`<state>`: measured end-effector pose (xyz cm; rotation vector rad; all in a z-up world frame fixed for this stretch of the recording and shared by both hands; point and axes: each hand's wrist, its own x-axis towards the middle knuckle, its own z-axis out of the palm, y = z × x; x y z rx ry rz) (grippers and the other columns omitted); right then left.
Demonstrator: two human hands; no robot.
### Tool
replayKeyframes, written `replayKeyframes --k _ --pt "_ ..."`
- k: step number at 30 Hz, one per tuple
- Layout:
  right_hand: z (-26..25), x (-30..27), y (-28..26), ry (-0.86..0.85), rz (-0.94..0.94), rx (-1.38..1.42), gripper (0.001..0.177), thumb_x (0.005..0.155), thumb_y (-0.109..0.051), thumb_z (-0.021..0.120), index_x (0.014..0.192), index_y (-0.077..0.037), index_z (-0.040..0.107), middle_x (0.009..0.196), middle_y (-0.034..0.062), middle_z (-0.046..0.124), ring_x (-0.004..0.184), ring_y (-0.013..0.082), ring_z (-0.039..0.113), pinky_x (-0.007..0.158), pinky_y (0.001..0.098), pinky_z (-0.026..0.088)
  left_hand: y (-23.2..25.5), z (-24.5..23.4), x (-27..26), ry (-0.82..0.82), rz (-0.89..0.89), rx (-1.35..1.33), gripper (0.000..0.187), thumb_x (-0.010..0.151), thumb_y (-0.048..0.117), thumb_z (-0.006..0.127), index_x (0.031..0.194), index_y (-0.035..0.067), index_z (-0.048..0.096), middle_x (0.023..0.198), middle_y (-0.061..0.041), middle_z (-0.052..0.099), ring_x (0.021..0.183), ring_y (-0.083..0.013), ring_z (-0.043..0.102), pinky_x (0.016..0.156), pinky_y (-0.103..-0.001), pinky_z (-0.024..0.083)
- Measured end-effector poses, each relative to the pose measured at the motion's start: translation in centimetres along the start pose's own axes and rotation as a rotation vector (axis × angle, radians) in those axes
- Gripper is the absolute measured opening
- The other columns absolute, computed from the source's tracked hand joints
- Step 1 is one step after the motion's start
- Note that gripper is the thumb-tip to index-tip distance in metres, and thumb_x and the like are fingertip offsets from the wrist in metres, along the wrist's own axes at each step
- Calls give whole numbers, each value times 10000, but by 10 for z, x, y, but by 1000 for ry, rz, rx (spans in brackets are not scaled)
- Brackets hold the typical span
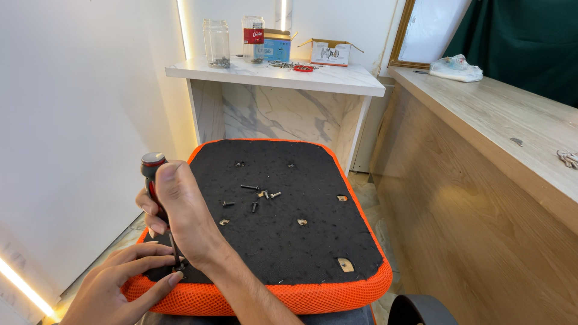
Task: The person uses a screwdriver to drive screws into the underside of an orange mesh chair seat. They hold the seat steady with one hand while turning the screwdriver with the other, working on multiple screw holes in sequence.
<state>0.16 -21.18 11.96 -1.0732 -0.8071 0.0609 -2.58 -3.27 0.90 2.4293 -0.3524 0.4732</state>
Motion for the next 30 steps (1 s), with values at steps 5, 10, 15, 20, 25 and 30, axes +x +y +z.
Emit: replayKeyframes --k 5,10,15,20,25,30 --pt "4 -10 0 23 8 96 846 1089 -780 207 1066 12 502 794 1 450 674 63 449 627 203 439 11 -4 2 -21 -98 77 360 768 409 853 1061 200 860 1171 59 709 1227 -131 648 1108 -358 464" --pt "5 -18 1 73 4 66 700 994 -757 322 1134 -79 422 809 -2 471 674 85 446 615 233 425 6 -2 -2 34 25 75 348 792 420 817 1059 201 854 1219 50 726 1242 -155 701 1102 -381 500" --pt "4 -20 6 63 22 167 787 1063 -767 283 1163 -14 489 818 -1 481 695 65 481 637 210 452 9 -4 -1 28 -85 70 377 753 423 855 1056 199 835 1188 34 742 1242 -171 659 1083 -400 479" --pt "2 -27 16 104 44 230 630 1004 -709 293 1213 -134 441 836 -7 504 683 74 474 622 234 435 5 -3 -3 20 -35 49 352 780 391 846 1063 182 846 1215 17 728 1225 -176 675 1107 -398 494" --pt "0 -23 21 125 12 268 660 1151 -687 292 1043 -54 444 855 0 469 698 74 458 637 231 424 -4 1 -2 92 120 25 309 805 388 860 1037 183 859 1231 -9 740 1250 -203 692 1095 -413 466" --pt "0 -28 17 154 52 355 534 1092 -649 287 1009 -134 400 779 -24 445 630 64 435 601 229 425 -3 1 -3 45 -9 21 322 789 373 855 1039 172 868 1235 -16 735 1256 -204 674 1097 -406 478"
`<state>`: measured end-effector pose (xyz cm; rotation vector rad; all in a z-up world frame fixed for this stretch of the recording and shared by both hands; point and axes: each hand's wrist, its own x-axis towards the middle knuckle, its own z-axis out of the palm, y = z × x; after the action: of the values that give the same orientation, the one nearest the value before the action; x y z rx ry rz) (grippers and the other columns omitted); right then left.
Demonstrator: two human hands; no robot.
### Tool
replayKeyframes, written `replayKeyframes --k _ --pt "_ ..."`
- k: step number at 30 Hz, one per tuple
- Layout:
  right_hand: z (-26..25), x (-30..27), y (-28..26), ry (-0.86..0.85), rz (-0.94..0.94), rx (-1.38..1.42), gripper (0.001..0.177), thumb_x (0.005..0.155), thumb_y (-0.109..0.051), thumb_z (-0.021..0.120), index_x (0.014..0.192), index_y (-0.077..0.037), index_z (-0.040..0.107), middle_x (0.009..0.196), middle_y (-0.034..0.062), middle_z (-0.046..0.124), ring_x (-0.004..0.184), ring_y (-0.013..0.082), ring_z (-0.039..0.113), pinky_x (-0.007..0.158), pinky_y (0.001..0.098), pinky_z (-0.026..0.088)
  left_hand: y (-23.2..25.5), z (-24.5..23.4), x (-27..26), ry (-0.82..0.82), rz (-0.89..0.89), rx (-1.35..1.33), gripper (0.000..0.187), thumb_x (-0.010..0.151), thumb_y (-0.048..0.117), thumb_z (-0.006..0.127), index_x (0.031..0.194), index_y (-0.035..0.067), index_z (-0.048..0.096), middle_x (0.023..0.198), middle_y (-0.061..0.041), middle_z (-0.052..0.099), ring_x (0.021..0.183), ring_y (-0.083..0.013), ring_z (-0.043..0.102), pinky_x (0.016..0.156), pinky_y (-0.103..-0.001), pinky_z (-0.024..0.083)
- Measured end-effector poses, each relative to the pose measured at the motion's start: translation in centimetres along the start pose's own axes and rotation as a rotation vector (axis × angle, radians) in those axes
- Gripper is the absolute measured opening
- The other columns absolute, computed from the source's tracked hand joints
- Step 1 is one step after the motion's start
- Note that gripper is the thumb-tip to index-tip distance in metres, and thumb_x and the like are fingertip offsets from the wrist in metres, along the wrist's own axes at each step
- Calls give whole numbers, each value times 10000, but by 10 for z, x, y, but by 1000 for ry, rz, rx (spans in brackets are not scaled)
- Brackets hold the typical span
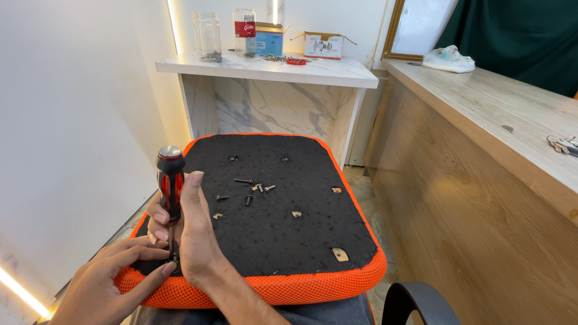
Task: The person uses a screwdriver to drive screws into the underside of an orange mesh chair seat. They hold the seat steady with one hand while turning the screwdriver with the other, working on multiple screw holes in sequence.
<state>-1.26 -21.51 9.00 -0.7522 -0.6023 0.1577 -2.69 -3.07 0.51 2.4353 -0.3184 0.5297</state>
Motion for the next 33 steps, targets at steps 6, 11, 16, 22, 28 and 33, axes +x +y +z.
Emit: replayKeyframes --k 6,11,16,22,28,33 --pt "3 2 -3 56 -13 -7 638 1088 -699 256 1040 -97 464 767 -11 445 628 64 437 590 231 415 3 -1 1 -5 -17 5 322 788 385 854 1036 179 870 1248 -15 730 1270 -194 684 1106 -402 473" --pt "-2 -1 -2 163 41 -79 515 1016 -666 278 1121 -188 438 801 -34 443 641 66 432 611 263 438 2 -1 1 3 19 -21 311 787 372 854 1026 175 872 1242 -18 732 1256 -196 674 1103 -399 474" --pt "-5 4 -1 120 13 33 651 1036 -743 259 1049 -126 465 775 -22 428 606 62 416 578 240 396 1 0 2 0 23 2 312 790 386 847 1028 185 868 1243 3 737 1258 -184 685 1099 -395 468" --pt "-12 2 -3 110 16 -15 650 1003 -757 270 1010 -131 445 814 -23 438 656 85 427 663 276 416 2 -1 1 -11 11 -6 316 793 386 855 1038 187 880 1244 4 736 1271 -184 675 1100 -399 465" --pt "-12 2 -6 110 -23 -32 709 1017 -787 234 927 -117 450 754 -25 404 619 86 415 640 276 429 4 -1 1 -16 -24 -13 314 783 375 862 1031 183 878 1230 9 747 1250 -179 645 1114 -388 473" --pt "-15 3 -7 167 21 12 653 1016 -748 238 1002 -135 460 762 -28 410 628 90 418 644 276 408 3 -1 0 6 19 -17 310 792 379 855 1032 184 876 1230 5 751 1268 -181 667 1113 -394 465"
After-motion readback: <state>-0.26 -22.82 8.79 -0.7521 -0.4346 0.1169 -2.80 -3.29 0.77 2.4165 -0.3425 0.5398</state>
